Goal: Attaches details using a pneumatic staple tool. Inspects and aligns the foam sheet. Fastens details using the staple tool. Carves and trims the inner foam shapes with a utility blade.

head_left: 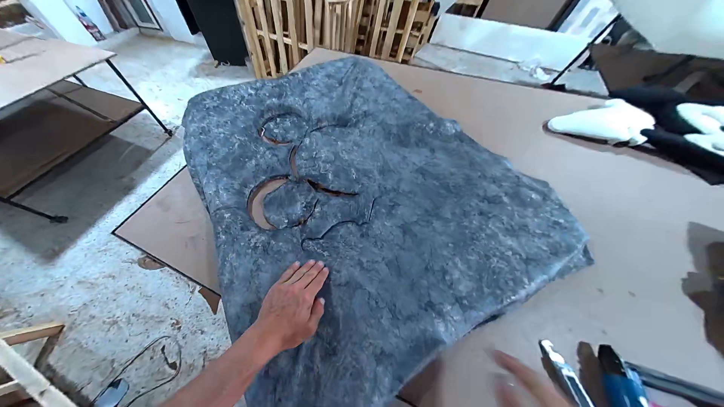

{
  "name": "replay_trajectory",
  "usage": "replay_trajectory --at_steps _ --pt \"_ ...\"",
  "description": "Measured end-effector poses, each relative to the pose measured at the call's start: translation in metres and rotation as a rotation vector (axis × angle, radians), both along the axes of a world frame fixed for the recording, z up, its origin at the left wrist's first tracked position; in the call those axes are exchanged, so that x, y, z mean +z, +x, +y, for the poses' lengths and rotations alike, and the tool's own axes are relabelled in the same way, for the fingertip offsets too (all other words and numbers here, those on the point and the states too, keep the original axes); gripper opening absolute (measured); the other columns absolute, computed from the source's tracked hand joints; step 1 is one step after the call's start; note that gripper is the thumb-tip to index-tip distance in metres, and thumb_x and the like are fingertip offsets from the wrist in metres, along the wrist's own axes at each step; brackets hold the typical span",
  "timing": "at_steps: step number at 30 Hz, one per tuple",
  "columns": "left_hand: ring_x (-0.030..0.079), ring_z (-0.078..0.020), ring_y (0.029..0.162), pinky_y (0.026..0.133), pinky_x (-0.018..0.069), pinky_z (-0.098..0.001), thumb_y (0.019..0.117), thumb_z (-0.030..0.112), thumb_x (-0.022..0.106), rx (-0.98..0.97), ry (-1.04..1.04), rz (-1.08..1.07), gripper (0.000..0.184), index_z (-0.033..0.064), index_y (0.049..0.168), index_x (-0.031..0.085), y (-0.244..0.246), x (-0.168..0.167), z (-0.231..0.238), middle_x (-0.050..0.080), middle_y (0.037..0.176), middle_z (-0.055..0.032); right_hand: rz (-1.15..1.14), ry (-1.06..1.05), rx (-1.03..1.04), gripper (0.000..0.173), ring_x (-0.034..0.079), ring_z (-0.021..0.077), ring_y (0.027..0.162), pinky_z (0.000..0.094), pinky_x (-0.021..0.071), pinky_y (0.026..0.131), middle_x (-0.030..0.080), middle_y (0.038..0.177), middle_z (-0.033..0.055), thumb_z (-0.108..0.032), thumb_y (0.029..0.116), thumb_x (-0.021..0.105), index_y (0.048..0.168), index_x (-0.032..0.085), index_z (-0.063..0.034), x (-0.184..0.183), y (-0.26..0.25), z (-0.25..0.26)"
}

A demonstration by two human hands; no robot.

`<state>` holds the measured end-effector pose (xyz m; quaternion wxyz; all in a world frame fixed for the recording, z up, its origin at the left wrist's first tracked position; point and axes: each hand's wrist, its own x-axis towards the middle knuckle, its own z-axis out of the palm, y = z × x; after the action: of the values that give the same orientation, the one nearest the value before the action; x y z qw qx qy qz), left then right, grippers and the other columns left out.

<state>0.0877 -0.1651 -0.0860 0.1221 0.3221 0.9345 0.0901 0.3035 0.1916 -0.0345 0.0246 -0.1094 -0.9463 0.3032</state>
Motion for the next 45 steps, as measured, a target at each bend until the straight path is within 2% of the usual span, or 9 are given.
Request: replay_trajectory --at_steps 2,5,16,20,23,25,30,38,45 --pt "0.026 -0.0157 0.156 0.129 0.0161 -0.0446 0.1053 0.039 0.027 -0.05 -0.043 -0.049 0.06 0.0151 0.159 0.039 -0.014 -0.003 0.009 0.035 0.167 -0.0009 0.045 0.039 0.197 0.042 0.053 0.0263 0.14 0.0488 0.044 0.117 0.061 0.146 0.0091 -0.03 0.1027 0.058 0.138 0.066 -0.0089 -0.022 -0.049 -0.096" --pt "0.026 -0.0176 0.156 0.129 0.0154 -0.0463 0.1054 0.04 0.023 -0.094 -0.048 -0.077 0.062 0.0138 0.16 0.037 -0.031 -0.004 0.014 0.034 0.167 -0.003 0.085 0.268 0.219 0.052 0.044 0.0204 0.147 0.0468 0.0378 0.121 0.052 0.155 -0.0004 -0.042 0.1046 0.043 0.148 0.057 -0.0171 -0.069 -0.102 -0.167" --pt "0.01 -0.019 0.16 0.129 0.0073 -0.0506 0.1065 0.042 0.019 -0.27 -0.113 -0.232 0.063 0.0132 0.16 0.035 -0.071 -0.006 0.022 0.02 0.172 -0.0025 -0.198 0.349 0.003 0.056 0.037 0.0185 0.151 0.0481 0.0259 0.126 0.048 0.159 -0.0021 -0.035 0.1068 0.024 0.151 0.054 -0.0173 -0.075 -0.158 -0.207" --pt "0.014 -0.0185 0.16 0.13 0.0092 -0.0471 0.1059 0.042 0.022 -0.27 -0.051 -0.207 0.064 0.0121 0.16 0.037 -0.072 -0.009 0.023 0.024 0.171 -0.0033 -0.199 0.349 -0.003 0.057 0.035 0.0179 0.152 0.0485 0.0239 0.126 0.046 0.16 -0.0024 -0.036 0.1064 0.024 0.153 0.052 -0.0177 -0.076 -0.164 -0.203" --pt "0.051 -0.0191 0.142 0.123 0.0343 -0.0432 0.1027 0.033 0.039 -0.29 0.331 0.095 0.047 0.0125 0.135 0.067 -0.057 -0.03 0.006 0.061 0.146 -0.004 -0.057 0.308 -0.003 0.054 0.038 0.019 0.151 0.049 0.0273 0.126 0.049 0.158 0.0007 -0.036 0.1059 0.034 0.151 0.054 -0.0145 -0.078 -0.153 -0.202" --pt "0.063 -0.0199 0.128 0.114 0.0466 -0.0432 0.0997 0.023 0.046 -0.354 0.559 0.181 0.036 0.0127 0.119 0.075 -0.043 -0.033 -0.005 0.071 0.129 -0.0032 0.117 0.298 -0.019 0.048 0.047 0.0227 0.145 0.0492 0.0366 0.122 0.057 0.151 0.0054 -0.028 0.1031 0.045 0.144 0.061 -0.0109 -0.075 -0.136 -0.208" --pt "0.047 -0.0199 0.145 0.121 0.0361 -0.0455 0.105 0.03 0.034 -0.375 0.378 0.116 0.048 0.0141 0.139 0.063 -0.003 -0.03 -0.002 0.056 0.153 0.0006 0.134 0.32 0.017 0.048 0.048 0.0212 0.144 0.047 0.0389 0.121 0.056 0.151 0.0052 -0.028 0.1036 0.046 0.147 0.058 -0.0104 -0.075 -0.094 -0.21" --pt "0.036 -0.017 0.152 0.128 0.02 -0.0475 0.1047 0.035 0.027 -0.326 0.13 -0.044 0.056 0.0142 0.148 0.055 -0.018 -0.023 0.029 0.047 0.16 -0.0007 -0.1 0.097 0.116 0.05 0.043 0.0163 0.148 0.0417 0.0325 0.125 0.053 0.154 0.0022 -0.032 0.106 0.041 0.15 0.055 -0.013 -0.06 -0.113 -0.176" --pt "0.047 -0.0132 0.145 0.125 0.0312 -0.0457 0.103 0.033 0.034 -0.191 0.28 0.089 0.049 0.0208 0.136 0.068 -0.015 -0.03 0.033 0.059 0.148 0.0068 0.055 0.269 0.264 0.043 0.047 0.0189 0.145 0.0507 0.0404 0.12 0.057 0.151 0.0 -0.033 0.105 0.047 0.142 0.064 -0.0187 -0.054 -0.088 -0.031"
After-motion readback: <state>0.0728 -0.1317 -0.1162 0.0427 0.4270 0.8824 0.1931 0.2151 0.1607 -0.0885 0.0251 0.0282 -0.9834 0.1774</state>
